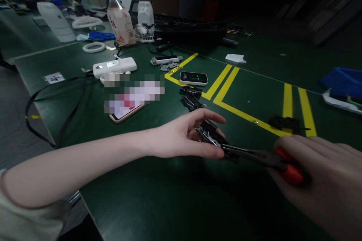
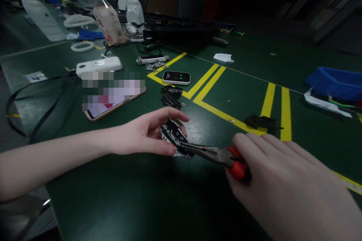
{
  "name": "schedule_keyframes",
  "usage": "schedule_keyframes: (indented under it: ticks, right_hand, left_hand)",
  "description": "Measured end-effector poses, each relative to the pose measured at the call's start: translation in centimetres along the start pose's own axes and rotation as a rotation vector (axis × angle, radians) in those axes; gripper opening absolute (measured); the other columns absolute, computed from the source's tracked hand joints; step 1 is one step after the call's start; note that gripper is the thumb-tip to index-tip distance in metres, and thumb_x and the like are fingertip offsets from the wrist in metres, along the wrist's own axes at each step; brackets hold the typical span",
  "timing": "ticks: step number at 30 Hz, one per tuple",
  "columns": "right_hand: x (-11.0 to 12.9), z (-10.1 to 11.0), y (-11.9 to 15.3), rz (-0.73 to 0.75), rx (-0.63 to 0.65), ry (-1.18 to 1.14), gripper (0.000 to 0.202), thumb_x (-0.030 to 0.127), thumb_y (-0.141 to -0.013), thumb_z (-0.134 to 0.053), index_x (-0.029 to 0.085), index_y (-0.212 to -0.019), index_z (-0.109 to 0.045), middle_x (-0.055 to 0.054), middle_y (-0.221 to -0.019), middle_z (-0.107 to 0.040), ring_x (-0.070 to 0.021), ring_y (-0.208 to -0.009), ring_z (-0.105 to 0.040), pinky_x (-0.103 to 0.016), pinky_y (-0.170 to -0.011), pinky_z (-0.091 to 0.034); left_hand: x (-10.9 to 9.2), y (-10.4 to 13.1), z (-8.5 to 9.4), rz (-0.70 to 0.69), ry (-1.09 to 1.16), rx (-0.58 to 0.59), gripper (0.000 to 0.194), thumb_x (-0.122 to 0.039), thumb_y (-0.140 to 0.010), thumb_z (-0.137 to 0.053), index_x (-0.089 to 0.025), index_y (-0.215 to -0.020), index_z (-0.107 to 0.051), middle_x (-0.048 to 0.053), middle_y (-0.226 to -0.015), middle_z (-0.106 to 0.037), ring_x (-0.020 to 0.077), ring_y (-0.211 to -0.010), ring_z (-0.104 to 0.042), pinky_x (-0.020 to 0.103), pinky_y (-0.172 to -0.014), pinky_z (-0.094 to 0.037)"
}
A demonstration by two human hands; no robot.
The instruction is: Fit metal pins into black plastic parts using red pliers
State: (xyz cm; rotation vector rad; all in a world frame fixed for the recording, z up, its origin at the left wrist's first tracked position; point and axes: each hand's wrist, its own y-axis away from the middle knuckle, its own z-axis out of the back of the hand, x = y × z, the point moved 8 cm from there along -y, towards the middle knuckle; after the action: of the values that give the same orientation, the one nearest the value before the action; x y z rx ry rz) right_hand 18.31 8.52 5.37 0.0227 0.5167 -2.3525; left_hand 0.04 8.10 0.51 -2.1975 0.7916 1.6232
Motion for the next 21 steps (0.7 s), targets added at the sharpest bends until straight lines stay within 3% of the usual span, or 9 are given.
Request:
schedule_keyframes:
  ticks: [4,8,11,14,16,21]
  right_hand:
    - [1.8,0.1,-0.5,0.16,-0.021,0.073,0.01,0.033,-0.081,-0.051,0.025,-0.078,-0.046,-0.003,-0.069,-0.054,-0.0223,-0.06,-0.052,-0.034,-0.054,-0.037]
    - [2.4,-0.8,-0.9,0.161,0.04,-0.008,0.01,0.032,-0.079,-0.052,0.024,-0.075,-0.047,-0.003,-0.068,-0.055,-0.0211,-0.059,-0.055,-0.032,-0.051,-0.039]
    - [2.4,-1.9,-0.7,0.124,0.075,-0.112,0.014,0.036,-0.079,-0.052,0.024,-0.074,-0.048,-0.003,-0.067,-0.056,-0.02,-0.058,-0.055,-0.032,-0.05,-0.039]
    - [2.3,-3.0,-0.4,0.079,0.117,-0.194,0.015,0.037,-0.078,-0.052,0.024,-0.073,-0.048,-0.004,-0.068,-0.056,-0.0196,-0.058,-0.055,-0.032,-0.05,-0.04]
    - [2.5,-3.4,-0.5,0.064,0.123,-0.229,0.015,0.037,-0.077,-0.053,0.023,-0.072,-0.048,-0.004,-0.068,-0.056,-0.0198,-0.059,-0.054,-0.033,-0.051,-0.041]
    - [3.0,-3.6,-1.1,0.037,0.119,-0.31,0.013,0.034,-0.079,-0.05,0.023,-0.071,-0.05,-0.005,-0.068,-0.057,-0.0217,-0.06,-0.055,-0.037,-0.053,-0.043]
  left_hand:
    - [-1.0,0.4,0.1,-0.063,-0.391,0.01,0.06,-0.03,-0.076,-0.083,-0.021,-0.129,-0.055,0.005,-0.118,-0.062,0.0169,-0.107,-0.064,0.03,-0.093,-0.05]
    - [-1.8,0.6,-0.7,-0.179,-0.864,0.031,0.052,-0.041,-0.079,-0.079,-0.017,-0.122,-0.062,0.007,-0.115,-0.064,0.0199,-0.107,-0.06,0.031,-0.092,-0.047]
    - [-1.1,0.5,-1.3,-0.137,-0.965,0.092,0.041,-0.04,-0.085,-0.074,-0.014,-0.115,-0.064,0.004,-0.101,-0.066,0.0149,-0.089,-0.062,0.024,-0.076,-0.047]
    - [-0.2,0.4,-1.1,-0.033,-1.074,0.1,0.042,-0.049,-0.084,-0.071,-0.016,-0.109,-0.065,0.0,-0.084,-0.067,0.0131,-0.071,-0.06,0.022,-0.059,-0.04]
    - [-0.1,0.4,-1.0,-0.009,-1.177,0.08,0.047,-0.058,-0.083,-0.069,-0.017,-0.105,-0.067,-0.001,-0.078,-0.067,0.0137,-0.066,-0.059,0.023,-0.056,-0.036]
    - [-0.8,0.7,-1.4,-0.108,-1.33,0.045,0.056,-0.072,-0.081,-0.061,-0.019,-0.1,-0.069,-0.001,-0.072,-0.067,0.0138,-0.063,-0.059,0.024,-0.057,-0.032]
